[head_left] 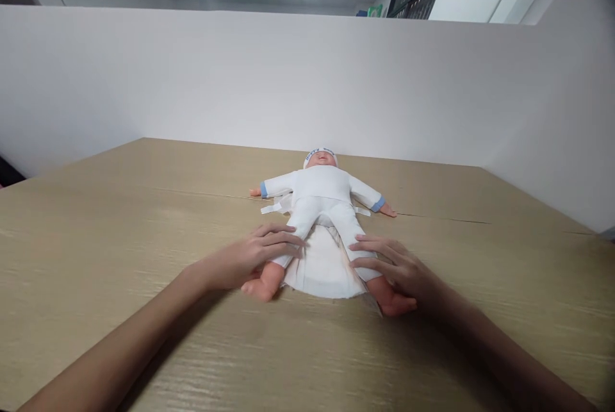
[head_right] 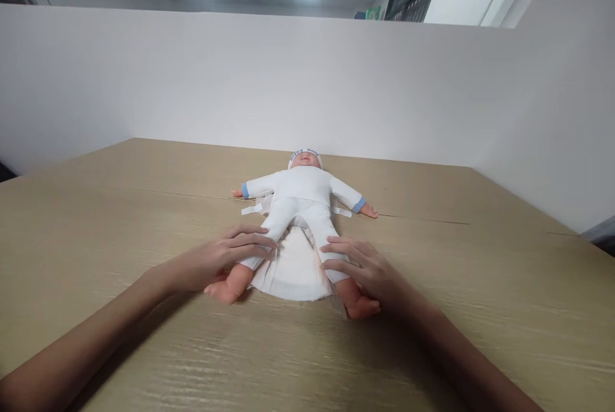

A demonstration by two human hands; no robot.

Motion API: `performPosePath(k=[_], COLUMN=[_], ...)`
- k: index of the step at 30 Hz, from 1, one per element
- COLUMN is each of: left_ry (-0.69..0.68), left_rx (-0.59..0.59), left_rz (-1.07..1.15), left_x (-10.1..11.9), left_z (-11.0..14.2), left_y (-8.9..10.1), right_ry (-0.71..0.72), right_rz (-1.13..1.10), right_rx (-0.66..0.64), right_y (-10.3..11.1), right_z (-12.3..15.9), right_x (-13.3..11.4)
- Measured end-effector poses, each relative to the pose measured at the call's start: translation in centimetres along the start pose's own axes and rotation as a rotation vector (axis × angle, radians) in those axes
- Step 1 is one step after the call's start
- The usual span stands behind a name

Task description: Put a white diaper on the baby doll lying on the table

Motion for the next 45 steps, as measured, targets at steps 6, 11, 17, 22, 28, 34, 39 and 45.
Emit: performPosePath(k=[6, 11, 17, 22, 28, 34, 39, 45], left_ry=[0.012, 0.051, 0.144, 0.239, 0.341, 0.4, 0.376, 0.344], left_rx=[-0.001, -0.017, -0.035, 0.054, 0.119, 0.119, 0.172, 0.357], left_rz=[-0.037, -0.011, 0.102, 0.126, -0.05, -0.189, -0.121, 0.072], left_x=[-0.2, 0.0, 0.3, 1.8, 3.2, 3.1, 2.5, 1.0], left_z=[0.1, 0.0, -0.1, -0.8, -2.0, -2.6, -3.0, -4.7], left_y=[-0.2, -0.3, 0.0, 0.3, -1.2, -2.3, -1.3, 2.4], right_ry=[0.015, 0.012, -0.067, -0.235, -0.361, -0.279, -0.318, -0.508], right_rz=[0.045, 0.019, -0.153, -0.416, -0.35, 0.092, 0.141, -0.201], right_rx=[-0.017, -0.019, -0.064, -0.152, -0.19, -0.035, 0.006, 0.019], right_y=[-0.1, 0.1, 0.5, 0.4, 1.5, -0.1, -0.9, 0.5], right_z=[0.1, 0.1, 0.0, 0.2, -0.6, -1.5, -2.2, -5.1], right_x=[-0.4, -0.3, 0.4, 1.2, -1.6, -5.3, -5.0, -0.3])
Point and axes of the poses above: each hand's wrist, its own z-axis away from the middle knuckle, its own y-axis out of the back of the hand, x = y × z, the point moved 6 cm from there along -z, towards the middle knuckle, and after that the axes turned 6 degrees about z, right-handed, at the moved point
